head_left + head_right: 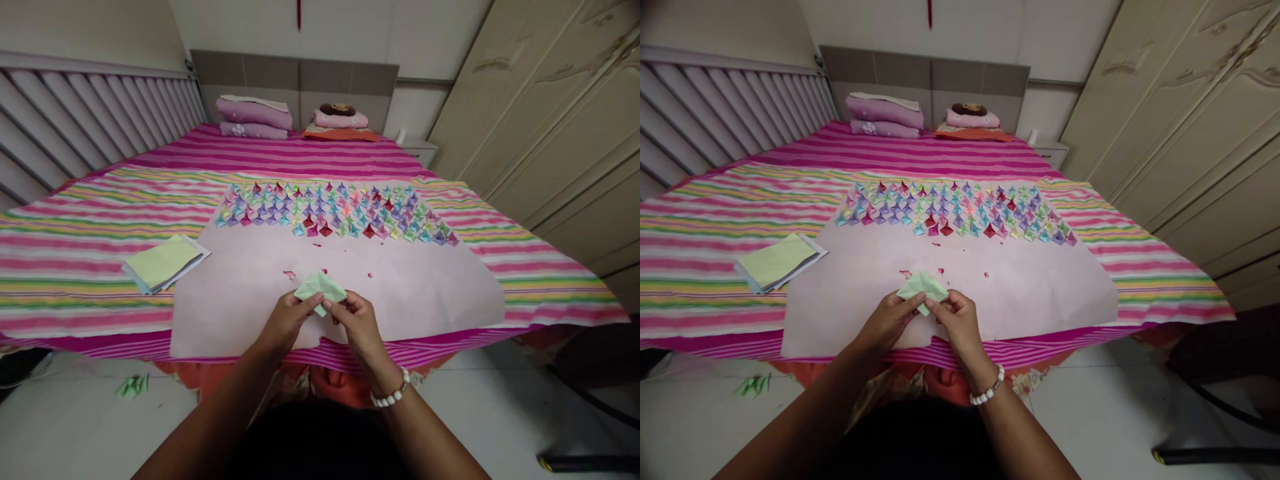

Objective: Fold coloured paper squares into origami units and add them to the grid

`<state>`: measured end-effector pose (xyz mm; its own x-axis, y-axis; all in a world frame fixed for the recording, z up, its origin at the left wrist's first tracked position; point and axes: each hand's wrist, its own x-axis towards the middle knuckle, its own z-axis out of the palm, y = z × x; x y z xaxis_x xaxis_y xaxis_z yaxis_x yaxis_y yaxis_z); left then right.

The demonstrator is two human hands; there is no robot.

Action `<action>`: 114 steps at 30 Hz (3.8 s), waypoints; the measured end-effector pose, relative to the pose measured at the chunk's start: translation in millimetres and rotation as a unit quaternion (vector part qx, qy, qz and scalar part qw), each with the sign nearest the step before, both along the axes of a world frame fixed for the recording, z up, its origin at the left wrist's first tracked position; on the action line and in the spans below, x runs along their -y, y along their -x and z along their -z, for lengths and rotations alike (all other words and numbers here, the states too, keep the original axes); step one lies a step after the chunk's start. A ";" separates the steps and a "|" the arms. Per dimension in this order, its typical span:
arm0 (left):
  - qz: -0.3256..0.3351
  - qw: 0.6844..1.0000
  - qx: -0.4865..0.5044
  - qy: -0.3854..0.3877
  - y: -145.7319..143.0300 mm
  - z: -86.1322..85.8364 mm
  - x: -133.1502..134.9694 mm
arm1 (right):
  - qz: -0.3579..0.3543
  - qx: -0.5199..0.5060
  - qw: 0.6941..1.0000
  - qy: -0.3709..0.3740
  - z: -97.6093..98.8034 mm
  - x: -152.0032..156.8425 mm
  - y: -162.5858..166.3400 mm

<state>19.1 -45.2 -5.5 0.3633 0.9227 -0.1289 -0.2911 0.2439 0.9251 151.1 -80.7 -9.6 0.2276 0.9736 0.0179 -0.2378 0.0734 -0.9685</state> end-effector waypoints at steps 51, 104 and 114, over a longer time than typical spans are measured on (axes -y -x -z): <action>0.002 0.999 0.040 0.019 6.6 -10.1 6.3 | 0.048 0.198 0.960 -0.190 -18.9 1.7 -10.8; -0.041 0.999 0.003 -0.002 6.6 -11.3 3.4 | 0.027 0.053 0.998 -0.020 -8.7 -5.4 -5.7; -0.015 0.984 -0.070 -0.162 21.5 -15.2 -3.9 | 0.014 0.027 0.999 -0.029 -10.4 -6.0 -7.9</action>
<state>-2.4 -41.3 9.7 0.3354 0.9334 0.1273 -0.1575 -0.0776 0.9845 159.0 -74.7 0.7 0.2522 0.9637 0.0878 -0.1815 0.1363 -0.9739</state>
